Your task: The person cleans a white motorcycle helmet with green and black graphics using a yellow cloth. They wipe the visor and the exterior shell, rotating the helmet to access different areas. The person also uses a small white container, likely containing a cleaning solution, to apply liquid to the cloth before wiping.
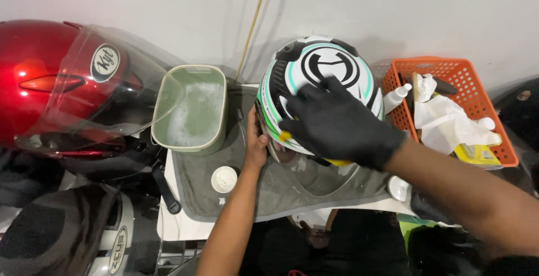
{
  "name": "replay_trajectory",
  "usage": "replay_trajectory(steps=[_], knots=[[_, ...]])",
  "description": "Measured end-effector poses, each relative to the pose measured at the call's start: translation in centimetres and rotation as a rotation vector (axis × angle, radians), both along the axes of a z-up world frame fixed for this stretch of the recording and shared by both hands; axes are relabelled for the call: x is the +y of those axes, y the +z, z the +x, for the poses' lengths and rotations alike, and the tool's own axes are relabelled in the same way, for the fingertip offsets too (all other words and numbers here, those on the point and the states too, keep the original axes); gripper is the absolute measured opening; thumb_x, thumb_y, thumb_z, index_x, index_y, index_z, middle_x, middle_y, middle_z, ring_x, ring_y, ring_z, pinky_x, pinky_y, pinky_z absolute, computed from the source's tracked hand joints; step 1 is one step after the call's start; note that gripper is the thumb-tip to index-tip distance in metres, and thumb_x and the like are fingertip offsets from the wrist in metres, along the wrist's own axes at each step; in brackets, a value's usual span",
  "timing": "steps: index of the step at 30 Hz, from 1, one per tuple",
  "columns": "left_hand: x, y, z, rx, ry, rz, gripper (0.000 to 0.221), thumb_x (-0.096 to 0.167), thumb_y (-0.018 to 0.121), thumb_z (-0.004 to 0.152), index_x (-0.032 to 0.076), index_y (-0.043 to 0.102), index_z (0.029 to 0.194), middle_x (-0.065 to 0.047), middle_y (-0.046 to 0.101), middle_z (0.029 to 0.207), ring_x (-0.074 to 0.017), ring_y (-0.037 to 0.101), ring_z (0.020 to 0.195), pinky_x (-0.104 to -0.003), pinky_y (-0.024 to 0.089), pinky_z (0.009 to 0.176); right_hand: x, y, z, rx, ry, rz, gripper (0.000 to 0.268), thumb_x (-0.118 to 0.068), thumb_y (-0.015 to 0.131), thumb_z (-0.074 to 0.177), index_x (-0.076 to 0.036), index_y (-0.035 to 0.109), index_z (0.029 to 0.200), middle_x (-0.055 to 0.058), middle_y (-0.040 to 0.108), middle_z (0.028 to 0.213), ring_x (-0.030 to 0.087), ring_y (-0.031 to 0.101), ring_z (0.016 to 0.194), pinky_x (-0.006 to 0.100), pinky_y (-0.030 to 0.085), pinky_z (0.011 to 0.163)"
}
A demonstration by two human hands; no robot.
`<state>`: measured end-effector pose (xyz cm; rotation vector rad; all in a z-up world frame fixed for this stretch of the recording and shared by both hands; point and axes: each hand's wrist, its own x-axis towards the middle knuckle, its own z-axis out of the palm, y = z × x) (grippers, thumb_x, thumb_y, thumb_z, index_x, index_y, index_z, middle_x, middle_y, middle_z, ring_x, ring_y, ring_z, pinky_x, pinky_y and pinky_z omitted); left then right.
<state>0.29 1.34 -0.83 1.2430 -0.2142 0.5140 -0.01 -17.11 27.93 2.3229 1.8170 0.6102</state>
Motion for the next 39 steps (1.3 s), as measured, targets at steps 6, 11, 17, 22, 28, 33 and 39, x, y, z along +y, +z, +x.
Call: replay_trajectory(steps=[6, 11, 17, 22, 28, 33, 39], knots=[[0.0, 0.1, 0.0, -0.004, 0.009, -0.035, 0.124, 0.081, 0.073, 0.072, 0.011, 0.026, 0.163, -0.014, 0.049, 0.154, -0.0267, 0.045, 0.14, -0.049, 0.038, 0.118, 8.2, -4.3, 9.0, -0.165, -0.047, 0.115, 0.014, -0.035, 0.065, 0.08, -0.027, 0.067, 0.069, 0.001, 0.058, 0.07, 0.026, 0.058, 0.075, 0.049, 0.045, 0.075], [-0.2, 1.0, -0.4, -0.003, 0.019, 0.021, 0.124, 0.079, 0.071, 0.076, 0.009, 0.022, 0.165, -0.018, 0.041, 0.16, -0.0299, 0.04, 0.146, -0.05, 0.035, 0.122, 8.3, -4.5, 6.8, -0.17, 0.028, 0.03, 0.011, -0.026, 0.065, 0.076, -0.027, 0.063, 0.065, 0.001, 0.06, 0.068, 0.027, 0.059, 0.072, 0.053, 0.046, 0.078], [0.2, -1.8, 0.7, -0.02, -0.041, -0.056, 0.127, 0.079, 0.075, 0.072, 0.009, 0.023, 0.165, -0.014, 0.041, 0.162, -0.024, 0.04, 0.144, -0.048, 0.033, 0.122, 2.2, 0.2, -0.7, 0.005, 0.047, -0.105, 0.008, -0.025, 0.066, 0.082, -0.023, 0.066, 0.074, 0.0, 0.059, 0.079, 0.029, 0.059, 0.087, 0.05, 0.045, 0.076], [-0.1, 0.0, -0.5, -0.032, -0.028, 0.034, 0.118, 0.082, 0.065, 0.084, 0.005, 0.024, 0.163, -0.014, 0.028, 0.169, -0.0262, 0.026, 0.157, -0.045, 0.023, 0.129, -5.1, -1.2, -1.0, -0.187, 0.129, -0.058, 0.019, -0.022, 0.06, 0.094, -0.023, 0.064, 0.112, 0.004, 0.061, 0.099, 0.028, 0.059, 0.089, 0.044, 0.044, 0.062], [-0.1, -0.6, -0.4, -0.047, 0.039, 0.128, 0.116, 0.085, 0.055, 0.088, 0.0, 0.026, 0.161, -0.016, 0.03, 0.167, -0.0237, 0.027, 0.155, -0.042, 0.019, 0.13, -12.9, -3.6, 0.7, 0.076, 0.016, 0.076, 0.046, -0.016, 0.067, 0.094, -0.043, 0.066, 0.13, -0.006, 0.069, 0.104, 0.025, 0.061, 0.081, 0.047, 0.034, 0.072], [-0.5, 1.1, -0.8, -0.06, -0.028, 0.034, 0.108, 0.078, 0.064, 0.09, 0.005, 0.029, 0.162, -0.013, 0.037, 0.164, -0.0261, 0.035, 0.153, -0.044, 0.03, 0.127, -15.8, -3.2, 1.6, 0.107, 0.061, 0.238, 0.04, 0.003, 0.068, 0.095, -0.025, 0.069, 0.124, 0.003, 0.071, 0.096, 0.029, 0.061, 0.072, 0.047, 0.032, 0.059], [-0.4, -1.3, 0.6, -0.041, 0.042, 0.09, 0.109, 0.084, 0.039, 0.087, 0.008, 0.023, 0.164, -0.017, 0.036, 0.163, -0.0299, 0.041, 0.147, -0.05, 0.032, 0.123, -17.1, -9.7, 3.0, 0.183, -0.096, 0.52, 0.008, -0.034, 0.076, 0.093, -0.033, 0.081, 0.1, -0.003, 0.073, 0.101, 0.03, 0.068, 0.104, 0.045, 0.045, 0.093]])
